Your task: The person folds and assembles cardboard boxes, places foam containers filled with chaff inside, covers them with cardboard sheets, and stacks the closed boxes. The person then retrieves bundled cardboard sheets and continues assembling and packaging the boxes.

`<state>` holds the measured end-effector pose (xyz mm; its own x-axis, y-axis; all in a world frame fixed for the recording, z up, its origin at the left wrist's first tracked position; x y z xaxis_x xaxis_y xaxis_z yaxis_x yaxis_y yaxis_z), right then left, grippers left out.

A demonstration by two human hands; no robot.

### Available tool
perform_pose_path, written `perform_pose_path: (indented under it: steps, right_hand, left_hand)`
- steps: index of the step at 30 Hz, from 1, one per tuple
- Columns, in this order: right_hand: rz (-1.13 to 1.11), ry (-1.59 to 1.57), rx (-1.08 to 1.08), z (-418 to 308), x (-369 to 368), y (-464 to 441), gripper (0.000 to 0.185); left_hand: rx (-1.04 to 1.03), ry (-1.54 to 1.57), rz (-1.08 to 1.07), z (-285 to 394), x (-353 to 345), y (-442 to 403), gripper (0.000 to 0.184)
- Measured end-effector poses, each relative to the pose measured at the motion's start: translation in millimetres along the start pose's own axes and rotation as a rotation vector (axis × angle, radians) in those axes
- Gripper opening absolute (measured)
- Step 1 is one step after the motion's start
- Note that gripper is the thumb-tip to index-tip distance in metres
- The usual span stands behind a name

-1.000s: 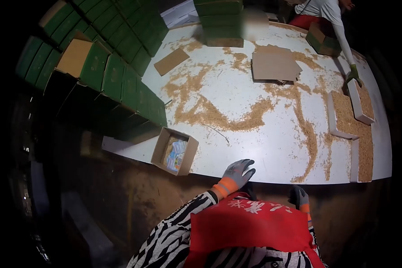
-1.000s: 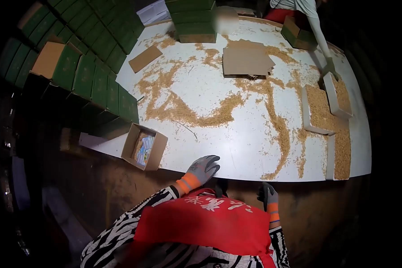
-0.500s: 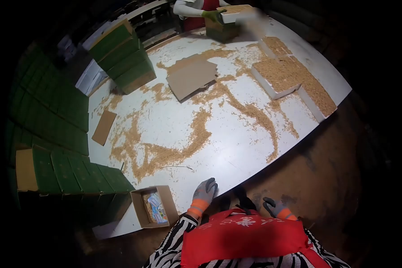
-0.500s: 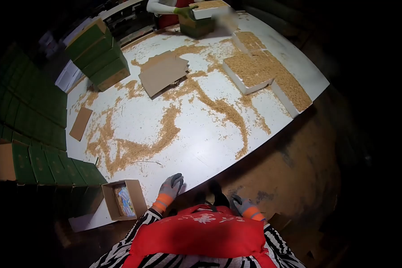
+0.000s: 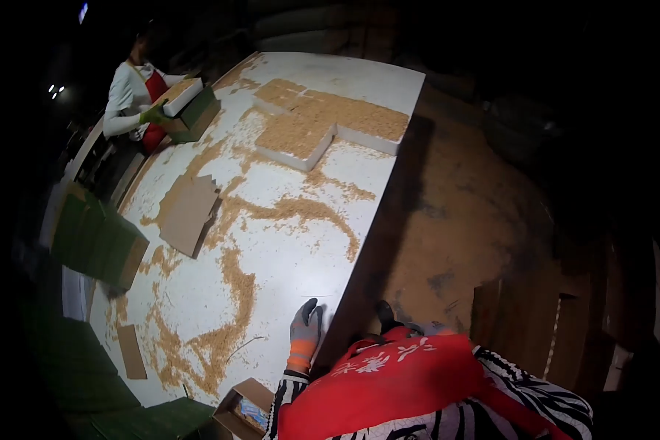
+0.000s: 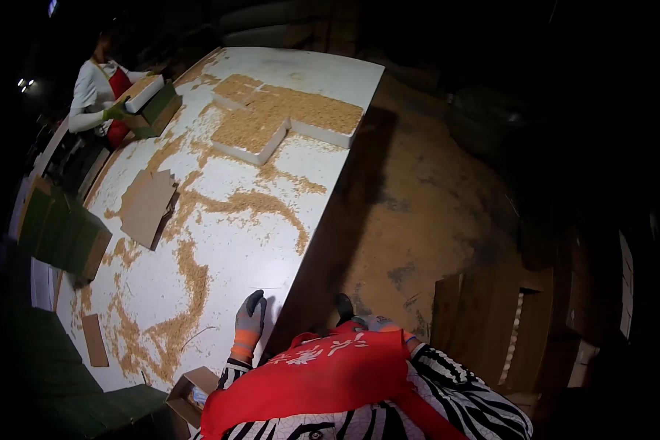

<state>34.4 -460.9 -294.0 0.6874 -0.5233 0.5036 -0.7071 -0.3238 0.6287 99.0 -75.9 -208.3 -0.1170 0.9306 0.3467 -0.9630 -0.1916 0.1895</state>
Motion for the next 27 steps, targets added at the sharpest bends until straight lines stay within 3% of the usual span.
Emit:
perform_pose_path:
  steps: [3, 9, 12, 15, 18, 21, 24, 27]
  right_hand:
    - [-0.006, 0.051, 0.024, -9.1, 17.4, 1.3, 0.049]
    - [-0.028, 0.16, 0.139, -49.7, 63.2, -20.2, 0.05]
    - [0.049, 0.078, 0.163, -60.9, 105.4, -27.0, 0.05]
    - [0.247, -0.107, 0.208, -20.1, 141.6, -20.6, 0.054]
    - [0.284, -0.08, 0.03, 71.8, 150.9, -12.8, 0.054]
    - [0.545, -0.116, -0.157, 195.3, 165.5, 48.9, 0.051]
    - [0.715, -0.29, -0.36, 228.3, 175.8, 140.6, 0.04]
    - [0.805, -0.431, -0.459, 258.4, 172.1, 175.9, 0.04]
  left_hand:
    - [-0.048, 0.027, -0.005, -12.8, -8.6, -4.5, 0.032]
    - [0.05, 0.01, -0.014, -5.7, -25.7, 6.7, 0.033]
    - [0.092, -0.044, -0.06, -42.2, -49.3, -6.0, 0.033]
    - [0.119, -0.185, -0.279, -27.7, -112.5, -26.8, 0.035]
    - [0.012, -0.304, -0.556, 18.2, -191.1, -60.6, 0.037]
    - [-0.172, -0.342, -0.795, 73.4, -289.5, -93.0, 0.039]
    - [-0.375, -0.338, -0.953, 125.6, -376.8, -117.8, 0.041]
    - [-0.421, -0.306, -0.997, 195.5, -458.9, -121.2, 0.029]
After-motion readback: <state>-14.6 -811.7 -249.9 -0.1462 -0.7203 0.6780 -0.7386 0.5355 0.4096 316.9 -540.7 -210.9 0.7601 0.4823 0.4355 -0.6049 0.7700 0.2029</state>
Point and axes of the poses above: each hand's wrist, its own y-axis away from the middle knuckle, its own x-axis out of the back of the hand, z = x × y, the point moved 5 cm from there along -y, towards the middle knuckle, and after that the axes turned 1 degree about -x, right-handed, at the moved point
